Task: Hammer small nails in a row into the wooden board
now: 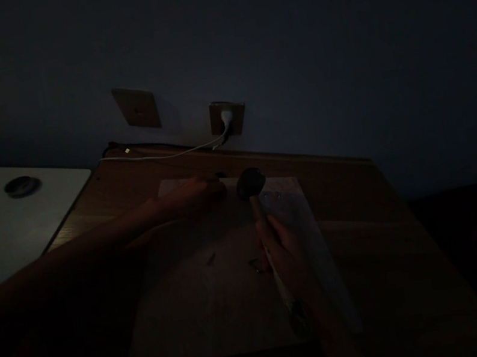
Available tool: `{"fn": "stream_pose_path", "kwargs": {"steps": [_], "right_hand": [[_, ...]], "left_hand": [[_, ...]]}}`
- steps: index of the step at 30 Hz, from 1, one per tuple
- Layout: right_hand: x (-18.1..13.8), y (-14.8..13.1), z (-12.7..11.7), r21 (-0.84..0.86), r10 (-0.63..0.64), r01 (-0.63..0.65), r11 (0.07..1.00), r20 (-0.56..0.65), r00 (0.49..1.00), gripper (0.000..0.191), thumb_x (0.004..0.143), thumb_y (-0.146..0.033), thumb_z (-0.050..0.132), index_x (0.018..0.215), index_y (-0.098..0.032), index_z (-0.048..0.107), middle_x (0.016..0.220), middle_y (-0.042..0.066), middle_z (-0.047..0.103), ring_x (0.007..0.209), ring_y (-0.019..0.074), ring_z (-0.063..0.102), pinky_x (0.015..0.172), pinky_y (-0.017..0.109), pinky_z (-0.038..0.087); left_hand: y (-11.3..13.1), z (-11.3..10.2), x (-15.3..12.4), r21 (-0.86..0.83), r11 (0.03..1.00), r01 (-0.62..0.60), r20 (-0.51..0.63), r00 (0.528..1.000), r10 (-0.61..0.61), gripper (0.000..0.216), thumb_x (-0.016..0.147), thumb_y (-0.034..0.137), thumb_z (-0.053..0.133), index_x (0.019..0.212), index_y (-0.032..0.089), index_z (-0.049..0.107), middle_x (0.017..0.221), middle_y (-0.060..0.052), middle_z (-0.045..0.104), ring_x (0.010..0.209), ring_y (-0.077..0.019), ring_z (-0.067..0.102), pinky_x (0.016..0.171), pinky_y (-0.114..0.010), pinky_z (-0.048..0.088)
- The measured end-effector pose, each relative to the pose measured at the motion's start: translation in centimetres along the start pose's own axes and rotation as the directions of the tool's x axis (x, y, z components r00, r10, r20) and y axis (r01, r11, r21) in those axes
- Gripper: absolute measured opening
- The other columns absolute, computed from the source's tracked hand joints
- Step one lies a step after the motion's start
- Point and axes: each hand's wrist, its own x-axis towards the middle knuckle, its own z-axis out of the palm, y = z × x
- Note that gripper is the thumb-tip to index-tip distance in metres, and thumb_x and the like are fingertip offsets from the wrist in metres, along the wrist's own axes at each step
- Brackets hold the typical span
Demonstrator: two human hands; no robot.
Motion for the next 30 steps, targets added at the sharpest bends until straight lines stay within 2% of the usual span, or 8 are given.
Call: {"fn": "stream_pose_path", "kwargs": {"steps": [10, 16, 22, 26, 30], "right_hand": [[-0.2, -0.4, 0.1, 0.018, -0.002, 0.001, 1.0, 0.048, 0.999, 0.052, 0.083, -0.075, 0.064, 0.078, -0.024, 0.053, 0.05, -0.007, 0.049, 0.036, 0.009, 0.042, 0.034, 0.021, 0.034], [-0.2, -0.3, 0.0, 0.026, -0.004, 0.003, 1.0, 0.041, 0.999, 0.049, 0.085, -0.072, 0.064, 0.081, -0.023, 0.055, 0.055, -0.007, 0.051, 0.037, 0.0084, 0.043, 0.033, 0.021, 0.035], [-0.4, -0.4, 0.0, 0.008, -0.014, 0.013, 1.0, 0.053, 0.998, 0.05, 0.086, -0.072, 0.062, 0.078, -0.024, 0.053, 0.049, -0.007, 0.047, 0.036, 0.0087, 0.042, 0.034, 0.021, 0.035], [-0.3, -0.6, 0.1, 0.027, -0.023, 0.021, 0.999, 0.053, 0.998, 0.05, 0.085, -0.072, 0.063, 0.078, -0.024, 0.053, 0.051, -0.007, 0.048, 0.036, 0.0086, 0.043, 0.034, 0.021, 0.036], [-0.3, -0.5, 0.2, 0.022, -0.002, 0.0, 1.0, 0.054, 0.999, 0.047, 0.087, -0.069, 0.062, 0.08, -0.023, 0.054, 0.053, -0.008, 0.048, 0.037, 0.008, 0.044, 0.035, 0.02, 0.036]], "left_hand": [[0.8, 0.3, 0.5, 0.118, 0.992, -0.033, 0.025, 0.999, 0.03, 0.019, 0.096, 0.011, 0.057, 0.094, 0.013, 0.076, 0.097, -0.012, 0.073, 0.08, -0.0191, 0.068, 0.069, -0.028, 0.048], [1.1, 0.3, 0.4, 0.173, 0.985, 0.014, 0.022, 1.0, -0.019, 0.02, 0.097, 0.01, 0.055, 0.096, 0.011, 0.076, 0.1, -0.014, 0.072, 0.08, -0.0208, 0.069, 0.068, -0.03, 0.049], [0.5, 0.6, 0.7, 0.031, 1.0, -0.001, 0.0, 1.0, 0.001, 0.02, 0.094, 0.008, 0.057, 0.09, 0.012, 0.076, 0.096, -0.013, 0.072, 0.084, -0.0212, 0.07, 0.074, -0.03, 0.052], [0.1, 1.2, 1.1, 0.003, 0.999, -0.034, -0.004, 0.999, 0.034, 0.019, 0.095, 0.011, 0.057, 0.095, 0.012, 0.077, 0.099, -0.013, 0.074, 0.087, -0.0215, 0.071, 0.076, -0.03, 0.052], [-0.2, 2.1, 1.0, -0.171, 0.984, 0.058, -0.099, 0.992, -0.076, 0.02, 0.092, 0.009, 0.061, 0.105, 0.012, 0.075, 0.103, -0.012, 0.076, 0.09, -0.0194, 0.072, 0.078, -0.027, 0.052]]}}
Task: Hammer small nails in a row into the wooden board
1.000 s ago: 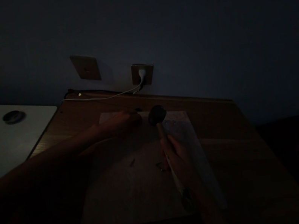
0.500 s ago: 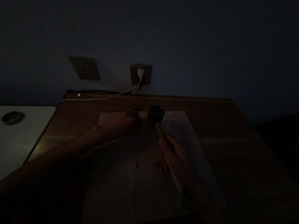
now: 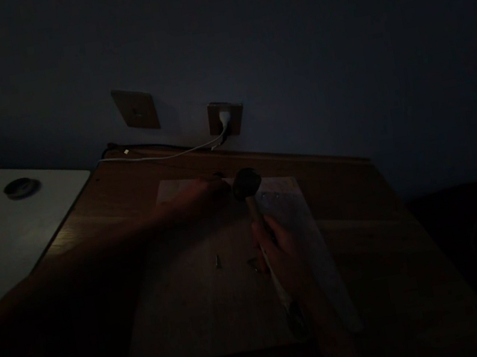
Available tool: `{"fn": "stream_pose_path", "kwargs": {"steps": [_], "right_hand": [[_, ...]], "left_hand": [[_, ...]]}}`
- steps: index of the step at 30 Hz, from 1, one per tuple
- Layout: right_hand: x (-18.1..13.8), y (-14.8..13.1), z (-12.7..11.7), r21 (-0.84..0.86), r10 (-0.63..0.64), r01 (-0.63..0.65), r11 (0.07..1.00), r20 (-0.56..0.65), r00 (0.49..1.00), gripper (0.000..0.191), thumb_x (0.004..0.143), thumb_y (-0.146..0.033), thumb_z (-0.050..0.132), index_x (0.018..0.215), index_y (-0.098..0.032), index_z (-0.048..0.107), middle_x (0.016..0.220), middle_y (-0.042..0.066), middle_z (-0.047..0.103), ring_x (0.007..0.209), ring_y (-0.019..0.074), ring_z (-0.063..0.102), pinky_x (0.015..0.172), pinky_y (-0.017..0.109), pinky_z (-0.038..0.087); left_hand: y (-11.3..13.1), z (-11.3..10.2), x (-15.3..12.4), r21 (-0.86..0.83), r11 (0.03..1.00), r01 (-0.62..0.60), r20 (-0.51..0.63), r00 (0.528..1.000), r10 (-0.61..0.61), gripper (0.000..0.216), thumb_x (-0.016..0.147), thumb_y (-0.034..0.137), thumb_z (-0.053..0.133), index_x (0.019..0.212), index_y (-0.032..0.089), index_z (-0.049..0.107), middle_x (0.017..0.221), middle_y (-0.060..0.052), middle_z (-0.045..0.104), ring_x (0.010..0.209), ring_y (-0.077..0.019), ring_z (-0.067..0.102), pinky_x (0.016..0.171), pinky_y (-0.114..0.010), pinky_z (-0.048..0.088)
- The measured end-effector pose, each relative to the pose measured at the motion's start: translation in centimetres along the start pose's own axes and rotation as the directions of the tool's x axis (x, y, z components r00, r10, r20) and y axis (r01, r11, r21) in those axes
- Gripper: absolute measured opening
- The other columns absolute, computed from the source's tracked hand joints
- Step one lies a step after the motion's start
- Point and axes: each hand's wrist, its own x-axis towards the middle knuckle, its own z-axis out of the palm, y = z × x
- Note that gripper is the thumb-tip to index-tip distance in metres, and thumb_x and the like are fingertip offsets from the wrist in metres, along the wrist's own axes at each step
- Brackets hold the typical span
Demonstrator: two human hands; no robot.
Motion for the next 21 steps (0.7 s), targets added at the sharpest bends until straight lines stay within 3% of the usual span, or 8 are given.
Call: {"fn": "stream_pose_path", "kwargs": {"steps": [5, 10, 16, 21], "right_hand": [[0.1, 0.1, 0.3, 0.01, -0.024, 0.024, 1.0, 0.002, 1.0, 0.047, 0.085, -0.068, 0.064, 0.081, -0.022, 0.054, 0.057, -0.008, 0.049, 0.037, 0.007, 0.043, 0.033, 0.02, 0.036], [0.3, 0.0, 0.8, 0.033, 0.001, -0.002, 0.999, 0.025, 1.0, 0.048, 0.085, -0.069, 0.064, 0.087, -0.022, 0.055, 0.062, -0.008, 0.051, 0.037, 0.0064, 0.042, 0.034, 0.02, 0.038], [0.6, -0.4, 1.2, 0.068, -0.003, 0.001, 0.998, 0.02, 1.0, 0.049, 0.082, -0.07, 0.065, 0.087, -0.023, 0.055, 0.064, -0.008, 0.052, 0.036, 0.0062, 0.042, 0.032, 0.021, 0.035], [0.4, -0.6, 1.3, 0.063, -0.001, 0.0, 0.998, 0.016, 1.0, 0.051, 0.08, -0.072, 0.066, 0.086, -0.022, 0.055, 0.064, -0.007, 0.053, 0.037, 0.0065, 0.043, 0.032, 0.021, 0.035]], "left_hand": [[-0.5, 0.5, -0.4, -0.178, 0.98, 0.093, -0.049, 0.993, -0.103, 0.024, 0.083, 0.01, 0.068, 0.106, 0.013, 0.073, 0.097, -0.006, 0.077, 0.081, -0.0158, 0.071, 0.072, -0.023, 0.05], [-0.6, 0.6, -0.2, -0.201, 0.972, 0.122, -0.048, 0.99, -0.134, 0.023, 0.081, 0.014, 0.07, 0.104, 0.013, 0.07, 0.094, -0.005, 0.076, 0.08, -0.017, 0.071, 0.071, -0.024, 0.05], [-0.7, 0.9, -0.3, -0.351, 0.924, 0.15, -0.077, 0.979, -0.188, 0.043, 0.082, 0.008, 0.069, 0.124, 0.013, 0.063, 0.098, -0.006, 0.079, 0.087, -0.017, 0.074, 0.076, -0.024, 0.053], [-0.9, 1.0, -0.3, -0.347, 0.927, 0.146, -0.101, 0.976, -0.191, 0.039, 0.082, 0.013, 0.072, 0.12, 0.013, 0.066, 0.102, -0.006, 0.079, 0.088, -0.0178, 0.074, 0.076, -0.025, 0.053]]}}
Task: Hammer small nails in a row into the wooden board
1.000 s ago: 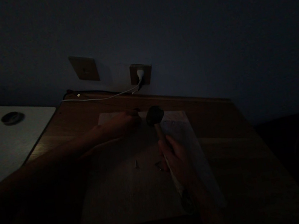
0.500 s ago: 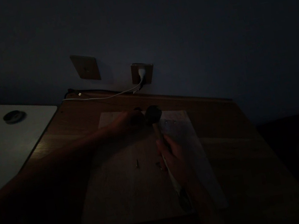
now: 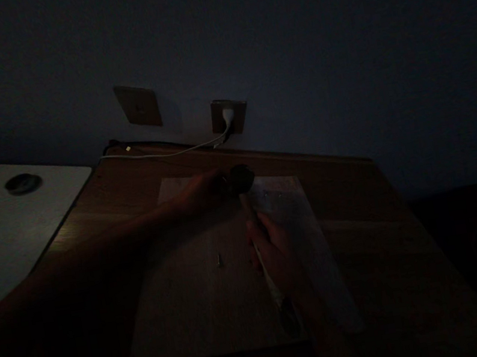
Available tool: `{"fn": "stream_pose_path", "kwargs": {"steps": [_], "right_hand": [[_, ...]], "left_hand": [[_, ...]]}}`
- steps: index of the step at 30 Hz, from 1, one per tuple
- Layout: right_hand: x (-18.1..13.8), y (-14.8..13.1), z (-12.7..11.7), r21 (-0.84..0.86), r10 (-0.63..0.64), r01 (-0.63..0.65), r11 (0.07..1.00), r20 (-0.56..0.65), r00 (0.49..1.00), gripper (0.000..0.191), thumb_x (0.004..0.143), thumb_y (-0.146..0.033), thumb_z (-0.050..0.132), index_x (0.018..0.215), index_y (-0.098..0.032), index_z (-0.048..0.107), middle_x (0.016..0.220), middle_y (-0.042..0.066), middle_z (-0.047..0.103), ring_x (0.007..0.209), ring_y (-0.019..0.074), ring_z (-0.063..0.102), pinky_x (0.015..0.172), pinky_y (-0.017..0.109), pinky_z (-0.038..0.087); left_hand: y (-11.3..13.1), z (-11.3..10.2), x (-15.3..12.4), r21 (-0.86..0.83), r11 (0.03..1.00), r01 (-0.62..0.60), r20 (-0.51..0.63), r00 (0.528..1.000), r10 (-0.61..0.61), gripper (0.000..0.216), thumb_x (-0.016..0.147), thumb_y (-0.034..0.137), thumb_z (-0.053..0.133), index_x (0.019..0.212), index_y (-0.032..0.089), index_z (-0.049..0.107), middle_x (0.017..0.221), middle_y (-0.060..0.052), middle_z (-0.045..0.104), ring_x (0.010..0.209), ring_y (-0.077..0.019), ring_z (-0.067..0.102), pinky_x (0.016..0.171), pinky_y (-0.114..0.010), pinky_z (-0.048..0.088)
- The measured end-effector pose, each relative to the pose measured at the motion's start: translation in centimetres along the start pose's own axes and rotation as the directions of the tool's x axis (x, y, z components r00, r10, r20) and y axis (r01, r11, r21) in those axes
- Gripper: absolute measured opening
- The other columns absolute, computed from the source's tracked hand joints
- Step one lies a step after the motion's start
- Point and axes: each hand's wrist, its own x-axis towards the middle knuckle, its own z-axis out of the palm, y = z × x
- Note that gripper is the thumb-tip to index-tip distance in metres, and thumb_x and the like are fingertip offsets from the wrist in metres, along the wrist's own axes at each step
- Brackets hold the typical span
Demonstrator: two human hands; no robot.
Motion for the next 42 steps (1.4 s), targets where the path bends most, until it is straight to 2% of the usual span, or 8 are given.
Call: {"fn": "stream_pose_path", "kwargs": {"steps": [16, 20, 22, 26, 30, 35, 40, 42], "right_hand": [[0.1, 0.7, 0.0, -0.017, -0.003, 0.003, 1.0, 0.026, 1.0, 0.049, 0.083, -0.069, 0.064, 0.093, -0.022, 0.055, 0.065, -0.008, 0.053, 0.037, 0.0068, 0.044, 0.033, 0.021, 0.035], [0.1, 0.9, -0.1, -0.019, 0.001, -0.001, 1.0, 0.03, 1.0, 0.049, 0.082, -0.07, 0.064, 0.086, -0.022, 0.054, 0.064, -0.007, 0.052, 0.037, 0.0065, 0.043, 0.033, 0.021, 0.035], [0.0, 1.0, -0.2, -0.032, 0.006, -0.006, 0.999, 0.014, 1.0, 0.049, 0.082, -0.071, 0.064, 0.087, -0.022, 0.055, 0.063, -0.008, 0.052, 0.037, 0.0071, 0.044, 0.033, 0.021, 0.036], [-0.2, 1.1, -0.3, -0.07, 0.042, -0.043, 0.997, -0.01, 0.999, 0.049, 0.083, -0.071, 0.064, 0.089, -0.023, 0.058, 0.057, -0.008, 0.05, 0.036, 0.0094, 0.046, 0.032, 0.021, 0.036], [-0.5, 1.0, -0.5, -0.063, 0.03, -0.029, 0.998, 0.021, 0.999, 0.051, 0.083, -0.074, 0.062, 0.079, -0.024, 0.053, 0.049, -0.008, 0.047, 0.035, 0.0088, 0.041, 0.032, 0.02, 0.035], [-0.6, 1.2, -0.7, -0.063, 0.037, -0.036, 0.997, 0.009, 0.999, 0.046, 0.086, -0.07, 0.063, 0.086, -0.024, 0.056, 0.051, -0.008, 0.049, 0.037, 0.0091, 0.045, 0.033, 0.019, 0.036], [-0.5, 1.0, -0.6, -0.048, 0.004, -0.005, 0.999, -0.004, 1.0, 0.045, 0.085, -0.067, 0.063, 0.082, -0.023, 0.055, 0.054, -0.008, 0.05, 0.036, 0.0078, 0.044, 0.033, 0.019, 0.034], [-0.5, 0.8, -0.6, -0.048, 0.001, -0.001, 0.999, 0.005, 1.0, 0.046, 0.084, -0.067, 0.063, 0.08, -0.023, 0.054, 0.054, -0.008, 0.049, 0.035, 0.0071, 0.043, 0.033, 0.02, 0.035]], "left_hand": [[0.3, -0.5, 0.0, 0.081, 0.996, 0.03, 0.028, 0.999, -0.032, 0.055, 0.083, 0.01, 0.07, 0.136, 0.014, 0.056, 0.102, -0.006, 0.078, 0.088, -0.019, 0.076, 0.075, -0.025, 0.054], [1.9, -2.3, -1.4, 0.317, 0.938, -0.137, 0.061, 0.99, 0.124, 0.045, 0.088, 0.019, 0.07, 0.13, 0.013, 0.055, 0.115, -0.014, 0.074, 0.098, -0.0235, 0.073, 0.079, -0.031, 0.056], [3.3, -2.8, -3.2, 0.465, 0.805, -0.369, 0.165, 0.929, 0.33, 0.027, 0.096, 0.023, 0.066, 0.121, 0.014, 0.061, 0.12, -0.017, 0.072, 0.106, -0.0262, 0.071, 0.086, -0.036, 0.055], [6.1, -1.9, -8.1, 0.448, 0.443, -0.777, 0.492, 0.628, 0.603, 0.018, 0.106, 0.021, 0.053, 0.11, 0.023, 0.07, 0.12, -0.008, 0.075, 0.112, -0.0209, 0.068, 0.089, -0.033, 0.053], [7.4, 0.2, -11.1, 0.396, 0.395, -0.829, 0.533, 0.558, 0.636, 0.012, 0.1, 0.027, 0.065, 0.099, 0.018, 0.073, 0.102, -0.008, 0.076, 0.092, -0.0201, 0.069, 0.078, -0.033, 0.055], [6.6, 0.3, -10.1, 0.432, 0.432, -0.792, 0.453, 0.605, 0.655, 0.009, 0.1, 0.021, 0.064, 0.101, 0.017, 0.072, 0.086, -0.006, 0.072, 0.078, -0.0198, 0.066, 0.068, -0.033, 0.053], [2.9, -1.2, -5.8, 0.33, 0.861, -0.387, 0.118, 0.922, 0.369, 0.02, 0.099, 0.009, 0.056, 0.111, 0.013, 0.072, 0.104, -0.011, 0.075, 0.087, -0.0165, 0.072, 0.076, -0.026, 0.055], [1.5, -1.5, -4.2, 0.272, 0.949, -0.161, -0.033, 0.984, 0.176, 0.021, 0.095, 0.007, 0.058, 0.104, 0.013, 0.075, 0.1, -0.009, 0.077, 0.085, -0.017, 0.073, 0.077, -0.027, 0.055]]}}
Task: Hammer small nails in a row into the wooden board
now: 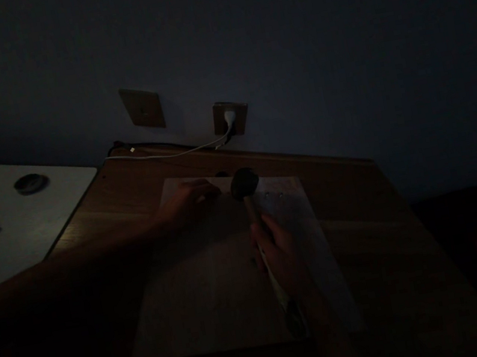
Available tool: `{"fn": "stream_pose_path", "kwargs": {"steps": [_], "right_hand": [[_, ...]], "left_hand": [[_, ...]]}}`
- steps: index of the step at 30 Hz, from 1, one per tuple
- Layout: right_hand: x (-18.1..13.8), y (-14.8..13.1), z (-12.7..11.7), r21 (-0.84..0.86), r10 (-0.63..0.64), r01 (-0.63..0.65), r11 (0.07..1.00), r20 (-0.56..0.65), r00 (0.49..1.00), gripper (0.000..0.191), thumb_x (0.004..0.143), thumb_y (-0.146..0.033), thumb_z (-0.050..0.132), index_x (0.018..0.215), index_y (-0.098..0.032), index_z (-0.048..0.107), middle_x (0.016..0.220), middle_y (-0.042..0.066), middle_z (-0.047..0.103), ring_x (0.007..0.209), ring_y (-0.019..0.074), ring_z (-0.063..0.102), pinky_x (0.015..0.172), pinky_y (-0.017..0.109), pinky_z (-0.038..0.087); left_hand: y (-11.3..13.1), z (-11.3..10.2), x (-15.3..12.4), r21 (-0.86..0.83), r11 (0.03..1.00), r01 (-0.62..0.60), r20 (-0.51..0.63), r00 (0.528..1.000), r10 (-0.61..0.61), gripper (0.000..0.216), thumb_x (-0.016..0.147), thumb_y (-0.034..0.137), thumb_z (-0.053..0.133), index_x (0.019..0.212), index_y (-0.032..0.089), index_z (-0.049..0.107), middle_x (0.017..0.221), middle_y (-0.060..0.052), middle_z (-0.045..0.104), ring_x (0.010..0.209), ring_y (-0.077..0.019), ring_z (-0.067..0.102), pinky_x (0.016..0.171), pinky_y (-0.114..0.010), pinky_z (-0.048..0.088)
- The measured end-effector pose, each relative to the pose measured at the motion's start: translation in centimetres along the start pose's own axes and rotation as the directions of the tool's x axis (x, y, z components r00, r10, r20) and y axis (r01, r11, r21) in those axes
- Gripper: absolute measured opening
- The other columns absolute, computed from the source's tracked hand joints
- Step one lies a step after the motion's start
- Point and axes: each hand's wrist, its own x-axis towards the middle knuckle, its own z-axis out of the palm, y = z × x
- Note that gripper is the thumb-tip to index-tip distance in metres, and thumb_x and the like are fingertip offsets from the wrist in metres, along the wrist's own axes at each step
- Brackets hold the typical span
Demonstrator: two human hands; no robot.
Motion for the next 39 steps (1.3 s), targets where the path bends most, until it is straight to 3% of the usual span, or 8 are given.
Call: {"fn": "stream_pose_path", "kwargs": {"steps": [3, 12, 18, 24, 30, 35, 39], "right_hand": [[0.0, -0.2, 0.1, 0.0, -0.004, 0.004, 1.0, 0.001, 1.0, 0.045, 0.084, -0.067, 0.063, 0.082, -0.022, 0.055, 0.058, -0.008, 0.051, 0.036, 0.0068, 0.043, 0.032, 0.02, 0.035], [0.1, -0.3, 0.2, -0.001, -0.023, 0.023, 1.0, 0.011, 1.0, 0.045, 0.087, -0.066, 0.064, 0.082, -0.022, 0.056, 0.06, -0.007, 0.051, 0.036, 0.0063, 0.043, 0.034, 0.021, 0.036], [0.2, -0.4, 0.4, -0.008, -0.015, 0.015, 1.0, 0.013, 1.0, 0.047, 0.083, -0.068, 0.064, 0.084, -0.022, 0.056, 0.062, -0.007, 0.052, 0.037, 0.0065, 0.045, 0.033, 0.02, 0.037], [0.2, -0.5, 0.5, 0.001, 0.015, -0.015, 1.0, 0.026, 1.0, 0.047, 0.082, -0.068, 0.065, 0.087, -0.022, 0.055, 0.062, -0.008, 0.051, 0.036, 0.0065, 0.043, 0.032, 0.02, 0.035], [0.5, -0.5, 1.1, 0.004, -0.004, 0.004, 1.0, 0.048, 0.999, 0.046, 0.083, -0.067, 0.064, 0.09, -0.022, 0.055, 0.066, -0.007, 0.053, 0.038, 0.0071, 0.044, 0.032, 0.021, 0.035], [0.6, 0.0, 1.6, 0.001, -0.057, 0.057, 0.998, 0.067, 0.996, 0.042, 0.09, -0.064, 0.062, 0.09, -0.023, 0.055, 0.065, -0.008, 0.052, 0.038, 0.0071, 0.045, 0.033, 0.02, 0.035], [0.7, 0.2, 1.7, -0.017, -0.097, 0.099, 0.995, 0.093, 0.991, 0.04, 0.094, -0.062, 0.058, 0.085, -0.023, 0.053, 0.06, -0.009, 0.049, 0.039, 0.0074, 0.044, 0.036, 0.02, 0.037]], "left_hand": [[-1.3, 0.5, 1.0, -0.043, 0.989, 0.142, -0.029, 0.989, -0.143, 0.022, 0.088, 0.006, 0.059, 0.097, 0.015, 0.077, 0.092, -0.007, 0.079, 0.083, -0.018, 0.073, 0.078, -0.029, 0.055], [-1.5, 0.7, 0.9, -0.16, 0.954, 0.253, -0.021, 0.966, -0.259, 0.017, 0.086, 0.01, 0.065, 0.096, 0.015, 0.077, 0.091, -0.005, 0.079, 0.082, -0.018, 0.073, 0.079, -0.029, 0.056], [-1.6, 0.6, 0.9, -0.147, 0.959, 0.241, 0.021, 0.97, -0.24, 0.02, 0.088, 0.011, 0.061, 0.1, 0.016, 0.077, 0.097, -0.006, 0.08, 0.087, -0.0191, 0.075, 0.081, -0.029, 0.056], [-1.8, 0.7, 1.2, -0.002, 0.993, 0.121, 0.045, 0.992, -0.12, 0.021, 0.088, 0.012, 0.062, 0.102, 0.015, 0.078, 0.103, -0.01, 0.079, 0.098, -0.0235, 0.073, 0.095, -0.037, 0.055], [-2.4, 1.2, 1.2, -0.076, 0.989, 0.123, 0.026, 0.992, -0.121, 0.019, 0.088, 0.012, 0.062, 0.098, 0.014, 0.079, 0.098, -0.01, 0.079, 0.092, -0.0239, 0.074, 0.086, -0.035, 0.056], [-2.4, 1.5, 1.0, -0.17, 0.973, 0.156, -0.013, 0.987, -0.161, 0.037, 0.089, 0.008, 0.061, 0.124, 0.015, 0.071, 0.11, -0.009, 0.08, 0.096, -0.0206, 0.076, 0.085, -0.03, 0.056], [-2.4, 1.6, 1.0, -0.193, 0.971, 0.14, -0.032, 0.988, -0.148, 0.047, 0.085, 0.01, 0.066, 0.132, 0.016, 0.064, 0.115, -0.009, 0.079, 0.101, -0.0213, 0.076, 0.087, -0.03, 0.057]]}}
